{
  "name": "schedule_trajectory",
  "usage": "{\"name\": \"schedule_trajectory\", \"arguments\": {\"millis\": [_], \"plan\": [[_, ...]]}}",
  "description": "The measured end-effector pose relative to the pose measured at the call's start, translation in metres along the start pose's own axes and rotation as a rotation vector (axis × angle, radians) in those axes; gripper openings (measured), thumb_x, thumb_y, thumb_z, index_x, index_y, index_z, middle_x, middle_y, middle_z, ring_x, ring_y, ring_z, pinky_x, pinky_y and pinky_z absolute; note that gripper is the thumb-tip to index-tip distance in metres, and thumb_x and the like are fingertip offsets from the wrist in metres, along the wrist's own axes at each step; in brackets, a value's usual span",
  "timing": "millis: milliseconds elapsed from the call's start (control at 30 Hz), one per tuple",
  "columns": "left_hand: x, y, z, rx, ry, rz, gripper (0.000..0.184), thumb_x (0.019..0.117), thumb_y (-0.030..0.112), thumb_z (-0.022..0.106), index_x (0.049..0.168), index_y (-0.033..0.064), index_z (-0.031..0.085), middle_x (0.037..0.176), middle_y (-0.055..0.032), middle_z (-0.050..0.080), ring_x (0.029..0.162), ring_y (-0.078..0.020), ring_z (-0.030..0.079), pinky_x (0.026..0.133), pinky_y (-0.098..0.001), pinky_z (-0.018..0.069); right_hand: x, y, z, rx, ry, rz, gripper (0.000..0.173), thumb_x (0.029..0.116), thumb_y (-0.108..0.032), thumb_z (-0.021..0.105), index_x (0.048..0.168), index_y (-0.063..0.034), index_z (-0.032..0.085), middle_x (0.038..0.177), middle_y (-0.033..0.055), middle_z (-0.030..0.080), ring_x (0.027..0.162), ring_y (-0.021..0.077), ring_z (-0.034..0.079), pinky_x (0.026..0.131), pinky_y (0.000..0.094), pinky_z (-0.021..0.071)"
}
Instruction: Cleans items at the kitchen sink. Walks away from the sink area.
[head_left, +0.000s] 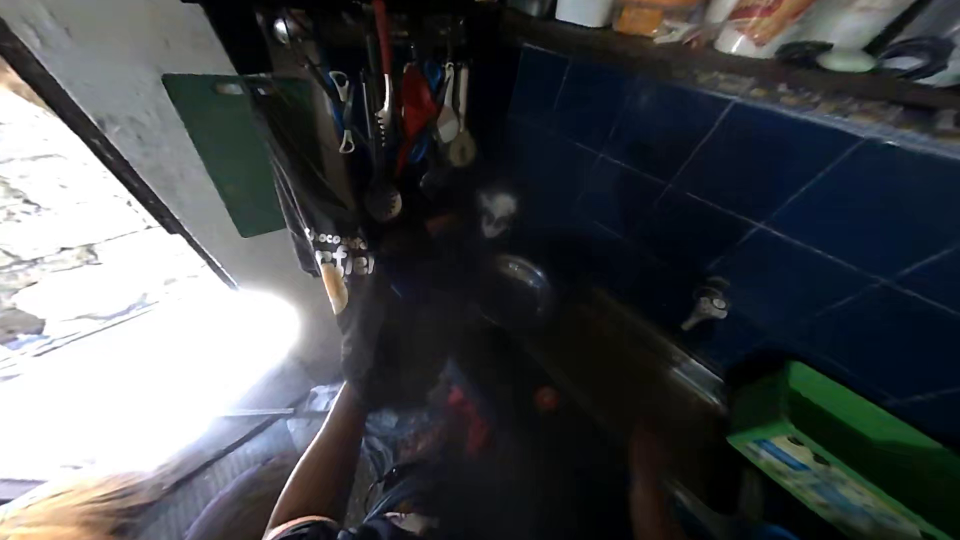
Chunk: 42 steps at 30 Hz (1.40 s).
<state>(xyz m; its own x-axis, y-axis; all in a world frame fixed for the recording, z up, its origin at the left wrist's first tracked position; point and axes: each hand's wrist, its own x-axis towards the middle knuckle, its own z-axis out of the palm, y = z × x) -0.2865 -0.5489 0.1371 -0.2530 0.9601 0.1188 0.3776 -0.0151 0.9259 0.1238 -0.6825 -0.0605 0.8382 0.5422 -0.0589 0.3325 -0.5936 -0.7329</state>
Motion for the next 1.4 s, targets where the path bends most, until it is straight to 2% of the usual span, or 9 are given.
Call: {"name": "schedule_trajectory", "arguments": {"millis": [100,167,300,467,633,833,1000,1200,1400], "plan": [[0.039,-0.115,0.013,-0.290,-0.316,0.221,0.037,0.1067,0.019,0.045,0.135,-0.0024,0.056,0.121,-0.0088,0.066,0.107,-0.0074,0.063,0.094,-0.0258,0.0526,0.000,-0.034,-0.013,0.090,0.020,0.027,0.047,0.1111,-0.028,0.045,0.141,0.0078,0.054,0.140,0.0325,0.055,0.133,0.0452,0.053,0.113,0.0592,0.0397],[0.049,-0.130,0.014,-0.185,-0.372,0.034,0.031,0.1072,0.011,0.045,0.132,-0.0049,0.055,0.118,-0.0121,0.063,0.103,-0.0090,0.062,0.092,-0.0246,0.0522,0.004,-0.050,-0.024,0.146,0.029,-0.017,0.046,0.1100,-0.027,0.049,0.142,0.0050,0.054,0.142,0.0292,0.056,0.134,0.0410,0.054,0.114,0.0557,0.0412],[0.069,-0.188,0.006,0.280,-0.187,-0.284,0.040,0.1079,0.011,0.048,0.141,-0.0117,0.048,0.142,-0.0334,0.051,0.134,-0.0424,0.050,0.113,-0.0539,0.0384,0.045,-0.088,-0.065,0.001,0.163,-0.257,0.048,0.1061,-0.031,0.056,0.143,-0.0002,0.056,0.144,0.0261,0.056,0.136,0.0390,0.053,0.116,0.0530,0.0406],[0.078,-0.258,0.021,0.342,0.065,-0.447,0.064,0.1094,0.049,0.036,0.152,0.0012,0.042,0.151,-0.0303,0.044,0.139,-0.0466,0.044,0.113,-0.0629,0.0369,0.127,-0.148,-0.110,-0.138,0.181,-0.302,0.058,0.1016,-0.031,0.064,0.153,-0.0107,0.047,0.151,0.0272,0.047,0.138,0.0472,0.047,0.110,0.0656,0.0407],[0.052,-0.219,0.082,0.236,-0.319,-0.161,0.040,0.1065,0.027,0.055,0.135,-0.0017,0.060,0.131,-0.0242,0.064,0.125,-0.0366,0.061,0.109,-0.0558,0.0451,0.189,-0.182,-0.106,-0.413,0.002,-0.179,0.064,0.1032,-0.038,0.061,0.151,-0.0010,0.043,0.135,0.0338,0.058,0.125,0.0525,0.057,0.102,0.0703,0.0453],[0.135,-0.126,0.185,-0.008,-0.494,-0.057,0.065,0.1032,0.029,0.062,0.149,-0.0084,0.035,0.143,-0.0293,0.052,0.130,-0.0345,0.056,0.109,-0.0468,0.0470,0.209,-0.204,-0.111,-0.636,-0.062,-0.054,0.054,0.1009,-0.037,0.065,0.140,-0.0005,0.058,0.135,0.0309,0.060,0.125,0.0498,0.058,0.100,0.0691,0.0461],[0.194,-0.135,0.246,0.219,-0.388,-0.315,0.081,0.0971,0.040,0.070,0.152,-0.0062,0.032,0.145,-0.0309,0.050,0.133,-0.0408,0.054,0.109,-0.0539,0.0461,0.210,-0.209,-0.112,-0.660,-0.081,0.003,0.055,0.0999,-0.041,0.066,0.141,-0.0049,0.059,0.135,0.0273,0.062,0.127,0.0472,0.058,0.101,0.0694,0.0441],[0.179,-0.123,0.267,0.354,-0.253,0.262,0.067,0.0936,0.032,0.073,0.142,-0.0075,0.051,0.149,-0.0355,0.044,0.141,-0.0517,0.040,0.118,-0.0598,0.0313,0.206,-0.223,-0.116,-0.653,-0.184,0.059,0.054,0.1033,-0.043,0.058,0.139,-0.0024,0.060,0.139,0.0244,0.060,0.133,0.0425,0.055,0.109,0.0644,0.0411],[0.110,-0.071,0.271,0.124,-1.022,0.492,0.064,0.0970,0.039,0.067,0.148,0.0034,0.050,0.150,-0.0210,0.050,0.142,-0.0334,0.045,0.119,-0.0476,0.0375,0.196,-0.226,-0.114,-0.656,-0.163,0.049,0.060,0.1038,-0.041,0.057,0.151,-0.0059,0.047,0.140,0.0238,0.060,0.130,0.0423,0.058,0.107,0.0637,0.0441]]}}
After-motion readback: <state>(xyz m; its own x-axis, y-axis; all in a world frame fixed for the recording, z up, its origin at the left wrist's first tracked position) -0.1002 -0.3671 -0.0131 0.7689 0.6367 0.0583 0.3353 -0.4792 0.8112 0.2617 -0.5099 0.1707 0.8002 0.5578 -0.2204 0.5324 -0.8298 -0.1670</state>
